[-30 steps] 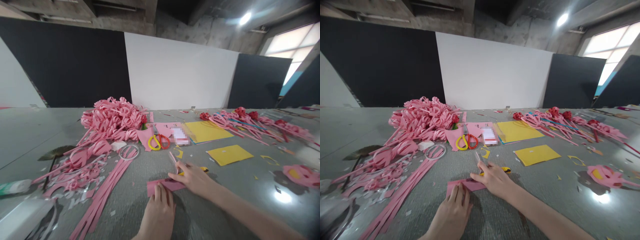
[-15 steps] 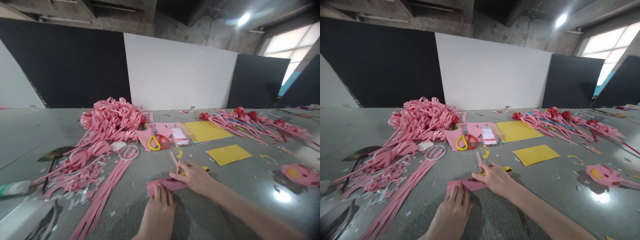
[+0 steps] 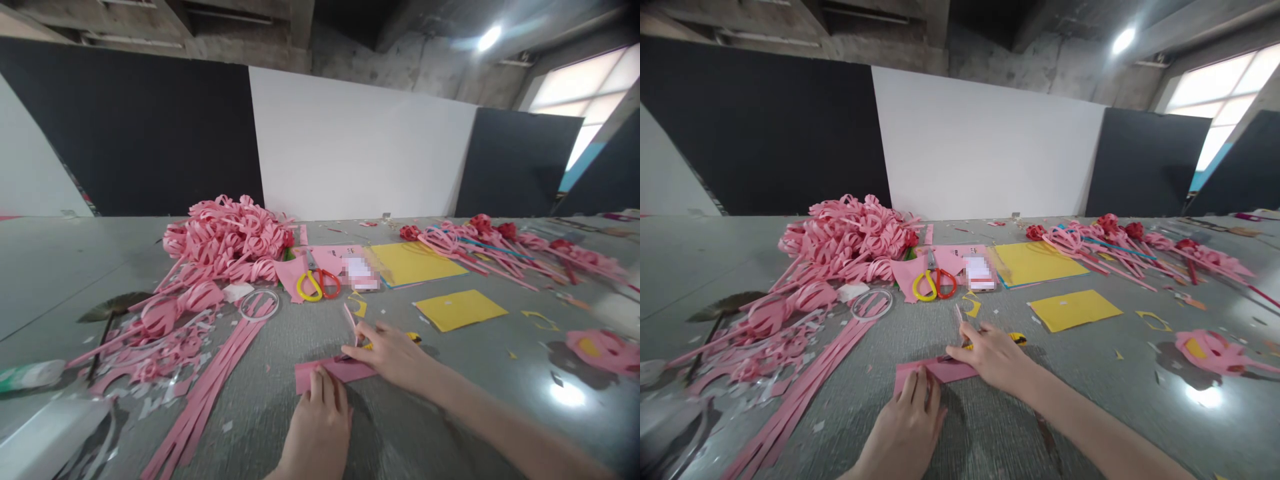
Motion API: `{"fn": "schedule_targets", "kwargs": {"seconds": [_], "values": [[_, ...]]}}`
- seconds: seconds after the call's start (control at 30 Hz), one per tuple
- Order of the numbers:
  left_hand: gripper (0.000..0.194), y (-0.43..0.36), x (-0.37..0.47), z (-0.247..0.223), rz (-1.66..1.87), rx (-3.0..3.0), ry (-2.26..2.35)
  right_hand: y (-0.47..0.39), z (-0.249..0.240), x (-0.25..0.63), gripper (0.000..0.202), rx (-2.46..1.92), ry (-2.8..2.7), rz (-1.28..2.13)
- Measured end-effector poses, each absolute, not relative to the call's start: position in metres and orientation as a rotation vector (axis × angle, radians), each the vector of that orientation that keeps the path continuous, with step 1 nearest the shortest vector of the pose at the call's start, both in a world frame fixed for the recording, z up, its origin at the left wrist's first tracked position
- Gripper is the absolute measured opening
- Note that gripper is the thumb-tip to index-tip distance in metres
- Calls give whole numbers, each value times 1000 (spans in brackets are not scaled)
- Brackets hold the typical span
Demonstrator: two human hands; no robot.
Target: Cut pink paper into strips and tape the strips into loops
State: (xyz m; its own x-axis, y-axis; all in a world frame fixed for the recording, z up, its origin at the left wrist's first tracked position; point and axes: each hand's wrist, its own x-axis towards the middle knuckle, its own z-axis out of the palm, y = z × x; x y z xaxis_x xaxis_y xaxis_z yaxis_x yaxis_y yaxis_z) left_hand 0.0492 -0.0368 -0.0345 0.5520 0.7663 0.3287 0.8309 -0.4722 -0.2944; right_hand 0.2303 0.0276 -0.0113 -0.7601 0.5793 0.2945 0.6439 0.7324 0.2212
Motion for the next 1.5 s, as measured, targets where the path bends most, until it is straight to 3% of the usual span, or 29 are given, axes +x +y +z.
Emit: {"fn": "schedule_targets", "kwargs": {"seconds": [0.83, 1.5], "values": [[28, -37, 49, -33, -221, -2349, -1262, 29, -10, 238, 30, -1007, -2777, -492], [30, -36, 50, -28, -18, -2430, -1281, 31, -7, 243, 31, -986, -2810, -432]]}}
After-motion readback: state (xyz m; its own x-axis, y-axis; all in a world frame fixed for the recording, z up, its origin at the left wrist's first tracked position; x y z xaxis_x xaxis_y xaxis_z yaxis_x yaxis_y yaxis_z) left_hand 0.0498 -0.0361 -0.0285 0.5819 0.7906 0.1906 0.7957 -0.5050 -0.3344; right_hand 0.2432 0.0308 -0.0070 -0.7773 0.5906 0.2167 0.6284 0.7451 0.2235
